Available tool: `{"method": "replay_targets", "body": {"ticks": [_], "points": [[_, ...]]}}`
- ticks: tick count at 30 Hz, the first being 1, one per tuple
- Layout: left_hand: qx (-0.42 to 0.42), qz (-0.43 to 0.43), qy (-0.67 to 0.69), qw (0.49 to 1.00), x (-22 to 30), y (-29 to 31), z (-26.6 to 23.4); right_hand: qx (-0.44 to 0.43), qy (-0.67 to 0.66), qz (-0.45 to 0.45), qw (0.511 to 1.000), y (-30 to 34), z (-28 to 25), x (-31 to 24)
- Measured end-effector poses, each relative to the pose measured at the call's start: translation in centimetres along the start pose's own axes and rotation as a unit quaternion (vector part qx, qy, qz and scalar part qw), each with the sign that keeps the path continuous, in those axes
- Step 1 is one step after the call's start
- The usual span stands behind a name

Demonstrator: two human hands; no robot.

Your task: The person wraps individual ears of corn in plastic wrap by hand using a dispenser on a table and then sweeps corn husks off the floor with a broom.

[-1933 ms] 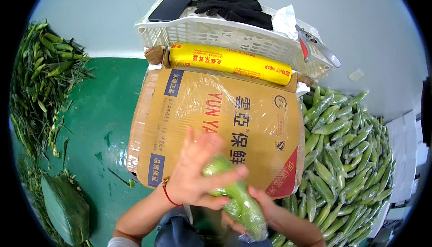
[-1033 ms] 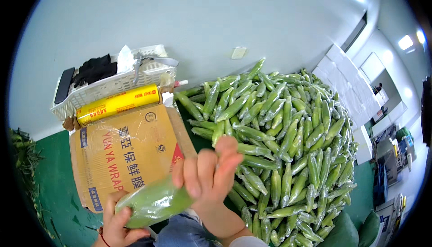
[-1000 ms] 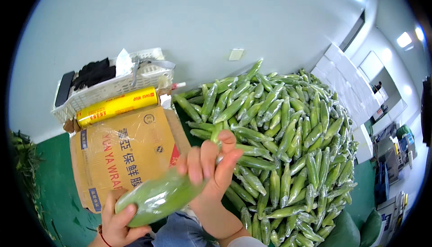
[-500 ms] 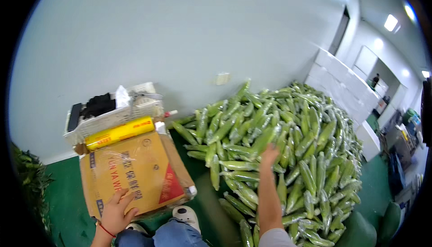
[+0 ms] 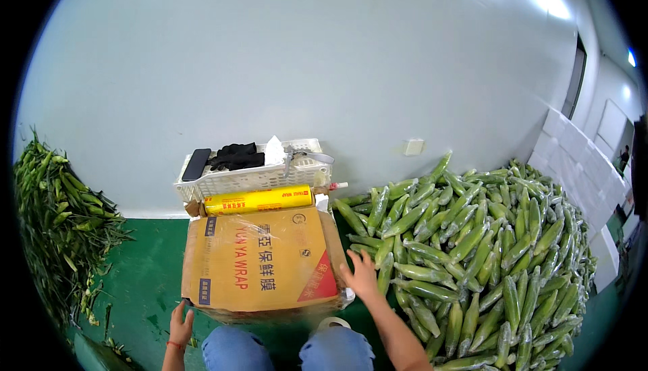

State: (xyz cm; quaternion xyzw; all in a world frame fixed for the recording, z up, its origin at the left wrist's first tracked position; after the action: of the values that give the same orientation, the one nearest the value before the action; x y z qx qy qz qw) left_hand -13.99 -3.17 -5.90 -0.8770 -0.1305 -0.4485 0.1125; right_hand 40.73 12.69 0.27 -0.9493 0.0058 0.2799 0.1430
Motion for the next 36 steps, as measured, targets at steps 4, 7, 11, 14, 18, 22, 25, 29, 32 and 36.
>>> {"method": "replay_targets", "body": {"ticks": [4, 7, 11, 14, 18, 22, 25, 29, 32, 36], "points": [[0.082, -0.11, 0.287, 0.948, -1.9, -7.3, 3.4, -0.048, -0.12, 0.083, 0.988, 3.0, 5.0, 2.6], [0.099, -0.133, 0.075, 0.983, -0.6, -10.1, 3.1, -0.017, -0.188, 0.091, 0.978, 4.2, 5.5, 2.7], [0.096, -0.086, 0.098, 0.987, 0.2, -9.3, 4.4, 0.062, -0.186, 0.144, 0.97, 3.0, 5.8, 4.2], [0.101, -0.081, 0.055, 0.99, 1.9, -9.6, 4.7, 0.088, -0.176, 0.132, 0.971, 1.5, 4.7, 4.3], [0.128, -0.081, 0.048, 0.987, -0.3, -13.2, 5.7, 0.138, -0.177, 0.161, 0.961, 0.7, 6.5, 4.3], [0.105, -0.1, 0.029, 0.989, 1.2, -16.3, 7.3, 0.188, -0.167, 0.184, 0.95, 0.2, 7.5, 6.3], [0.13, -0.115, 0.012, 0.985, 2.4, -15.9, 6.2, 0.183, -0.215, 0.204, 0.937, -0.2, 7.7, 5.8], [0.127, -0.124, 0.031, 0.984, 0.3, -15.7, 6.7, 0.171, -0.198, 0.219, 0.94, 0.0, 9.6, 7.3], [0.13, -0.104, 0.092, 0.982, 1.3, -16.3, 7.5, 0.165, -0.313, 0.178, 0.918, -1.1, 9.4, 10.3], [0.138, -0.087, 0.365, 0.917, -3.2, -14.4, 9.0, 0.152, 0.019, 0.076, 0.985, -1.8, 6.2, 4.8]]}}
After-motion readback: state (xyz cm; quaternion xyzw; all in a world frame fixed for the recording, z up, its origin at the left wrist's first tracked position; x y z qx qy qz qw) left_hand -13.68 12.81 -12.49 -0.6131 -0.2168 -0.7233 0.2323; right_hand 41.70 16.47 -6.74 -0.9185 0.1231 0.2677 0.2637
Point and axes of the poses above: each hand's wrist, its own y-axis away from the middle knuckle, its own z-axis out of the palm, x = y × z, the point moved 7 cm from there along -y, towards the middle knuckle, and after that the axes turned 5 degrees about y, right-handed, at the moved point
